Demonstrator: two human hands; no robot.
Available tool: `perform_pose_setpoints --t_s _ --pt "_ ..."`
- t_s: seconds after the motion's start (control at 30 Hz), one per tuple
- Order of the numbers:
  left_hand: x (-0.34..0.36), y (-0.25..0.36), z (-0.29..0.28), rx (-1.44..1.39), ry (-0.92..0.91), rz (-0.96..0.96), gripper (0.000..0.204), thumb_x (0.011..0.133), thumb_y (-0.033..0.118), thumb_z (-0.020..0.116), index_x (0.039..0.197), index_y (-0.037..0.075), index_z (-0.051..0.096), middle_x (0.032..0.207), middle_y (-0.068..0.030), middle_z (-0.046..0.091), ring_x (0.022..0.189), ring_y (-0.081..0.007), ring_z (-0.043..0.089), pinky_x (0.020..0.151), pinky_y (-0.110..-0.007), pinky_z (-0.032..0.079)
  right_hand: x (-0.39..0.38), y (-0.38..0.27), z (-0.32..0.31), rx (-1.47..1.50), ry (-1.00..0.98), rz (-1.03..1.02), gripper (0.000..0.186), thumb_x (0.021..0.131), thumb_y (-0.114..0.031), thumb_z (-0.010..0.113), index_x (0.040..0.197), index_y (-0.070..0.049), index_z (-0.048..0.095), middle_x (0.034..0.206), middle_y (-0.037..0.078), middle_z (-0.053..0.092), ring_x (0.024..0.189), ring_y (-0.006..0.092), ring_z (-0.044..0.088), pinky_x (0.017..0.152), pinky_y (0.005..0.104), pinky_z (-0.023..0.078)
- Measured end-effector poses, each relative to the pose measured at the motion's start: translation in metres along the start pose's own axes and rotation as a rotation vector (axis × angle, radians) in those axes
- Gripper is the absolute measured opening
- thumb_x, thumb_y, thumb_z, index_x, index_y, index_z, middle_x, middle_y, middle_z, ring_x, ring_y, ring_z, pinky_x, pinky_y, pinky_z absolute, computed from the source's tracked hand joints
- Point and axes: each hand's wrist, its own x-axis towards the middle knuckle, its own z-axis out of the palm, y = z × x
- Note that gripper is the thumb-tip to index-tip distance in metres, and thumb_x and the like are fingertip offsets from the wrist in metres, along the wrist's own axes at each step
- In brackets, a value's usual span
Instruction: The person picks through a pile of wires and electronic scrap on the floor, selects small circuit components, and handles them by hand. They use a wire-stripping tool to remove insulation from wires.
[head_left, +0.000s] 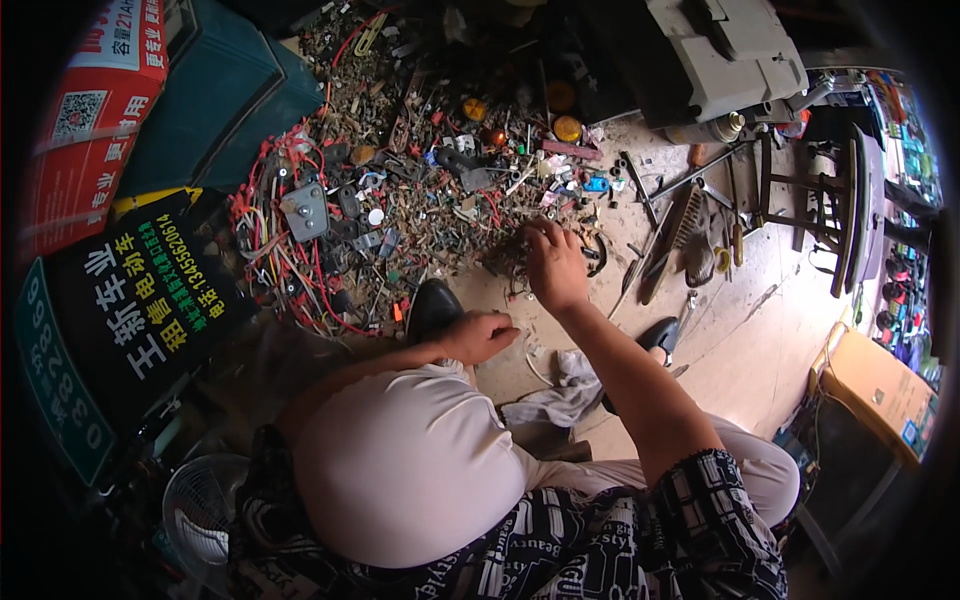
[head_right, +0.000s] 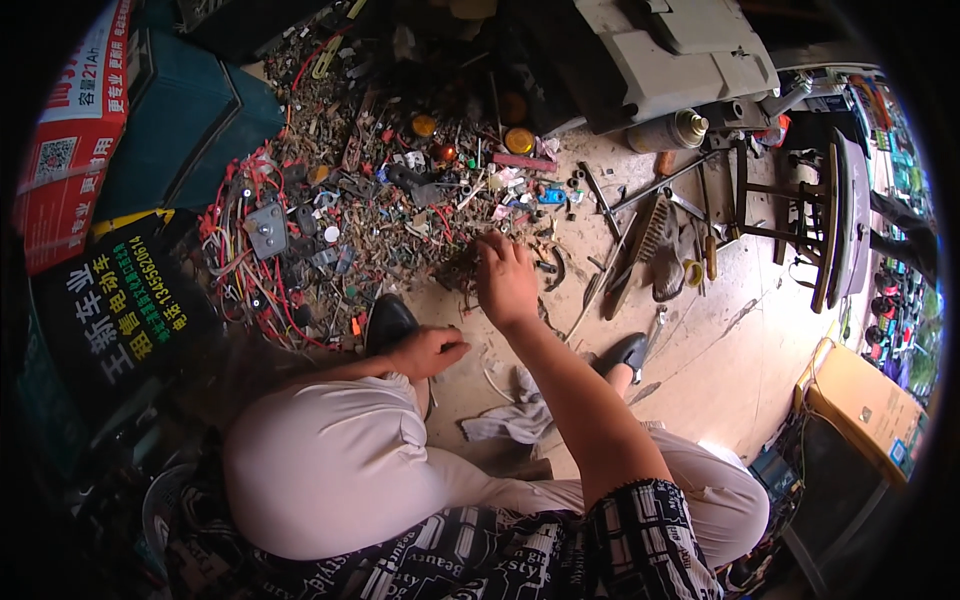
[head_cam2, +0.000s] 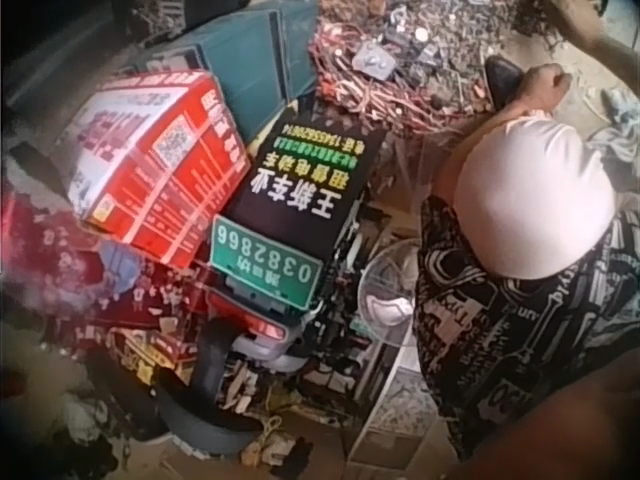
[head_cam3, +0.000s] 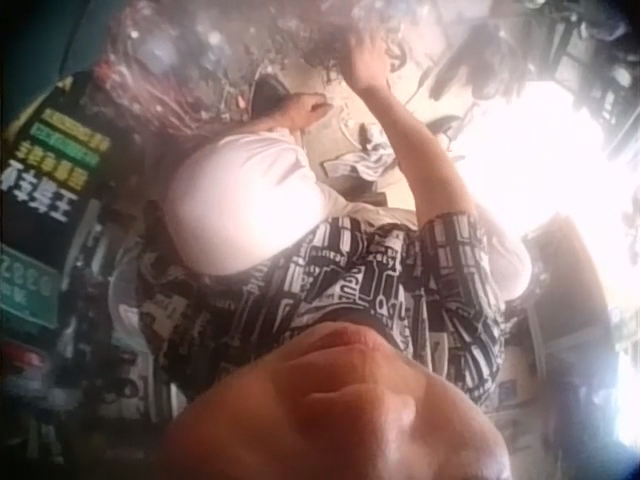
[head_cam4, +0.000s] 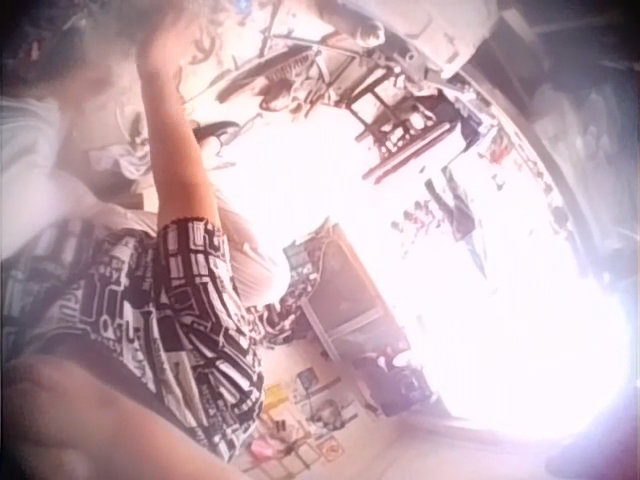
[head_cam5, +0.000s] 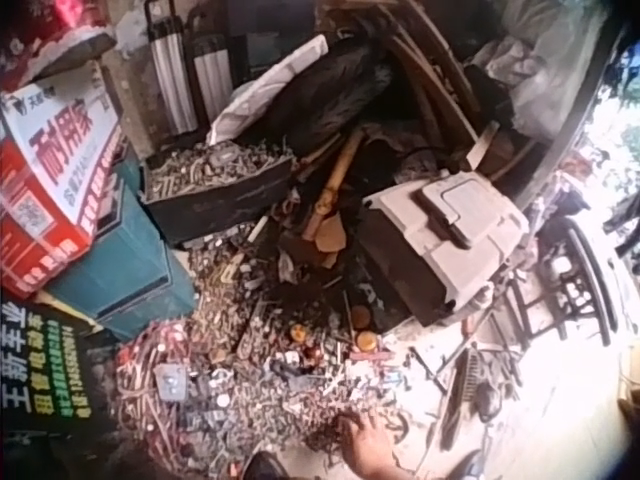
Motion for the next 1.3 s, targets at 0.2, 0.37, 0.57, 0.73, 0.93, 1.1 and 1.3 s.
perform_pose_setpoints --t_s 0.2,0.37,0.57,0.73,0.93,1.1,1.3 --pt "0.005 0.005 0.0 -0.008 0.011 -0.11 0.024 0.089 0.028 0.062 0.087 0.005 0.064 0.079 -0.0196 0.064 0.072 -0.0378 0.063 0.063 -0.042 0.049 -0.043 0.01 0.0 0.172 0.101 0.051 0.038 0.08 -0.005 0.062 0.118 -0.007 0.059 0.122 0.01 0.056 0.106 0.0341 0.052 0.093 0.0399 0.044" --pt "0.009 -0.009 -0.001 -0.463 0.007 -0.308 0.033 0.1 0.032 0.049 0.091 0.003 0.062 0.063 -0.0012 0.057 0.056 -0.009 0.054 0.055 -0.027 0.047 -0.071 -0.013 -0.02 0.413 0.024 0.101 0.041 0.078 -0.001 0.065 0.118 -0.008 0.058 0.122 0.011 0.055 0.112 0.0329 0.054 0.092 0.0394 0.046" --pt "0.015 -0.001 -0.01 -0.838 0.148 -0.287 0.044 0.102 0.043 0.04 0.098 0.005 0.061 0.077 -0.0001 0.059 0.06 -0.0101 0.057 0.059 -0.025 0.05 -0.094 -0.041 -0.038 0.468 -0.177 -0.194 0.031 0.075 -0.001 0.063 0.105 -0.01 0.064 0.119 0.01 0.057 0.107 0.0325 0.056 0.092 0.0395 0.048" --pt "0.014 -0.007 -0.006 -0.642 0.013 -0.289 0.023 0.099 0.025 0.053 0.087 0.005 0.058 0.061 0.0024 0.051 0.045 -0.007 0.047 0.042 -0.023 0.036 -0.07 -0.006 -0.017 0.299 -0.032 0.055 0.027 0.075 0.0 0.062 0.1 -0.009 0.063 0.116 0.011 0.059 0.104 0.0341 0.055 0.089 0.0412 0.047" --pt "0.009 -0.015 0.001 -0.365 0.041 -0.288 0.024 0.097 0.024 0.056 0.088 0.002 0.058 0.062 -0.0011 0.051 0.053 -0.007 0.044 0.05 -0.026 0.039 -0.033 0.022 -0.027 -0.038 0.115 0.045 0.031 0.079 -0.008 0.06 0.109 -0.014 0.064 0.126 0.004 0.056 0.116 0.0287 0.048 0.096 0.0412 0.041" --pt "0.009 -0.01 0.002 -0.224 0.082 -0.072 0.023 0.096 0.024 0.057 0.09 0.001 0.058 0.067 -0.0046 0.054 0.063 -0.0091 0.046 0.058 -0.029 0.043 -0.025 0.035 -0.025 -0.214 0.078 0.249 0.024 0.082 -0.017 0.059 0.106 -0.02 0.067 0.124 -0.001 0.056 0.114 0.0267 0.049 0.096 0.0398 0.038" --pt "0.007 -0.01 0.001 -0.155 0.117 -0.077 0.023 0.095 0.023 0.057 0.093 0.001 0.058 0.067 -0.0076 0.055 0.062 -0.0102 0.047 0.06 -0.03 0.044 0.008 0.014 -0.019 -0.106 0.104 0.191 0.019 0.084 -0.021 0.061 0.101 -0.021 0.067 0.104 0.003 0.063 0.1 0.0278 0.056 0.087 0.0412 0.042"
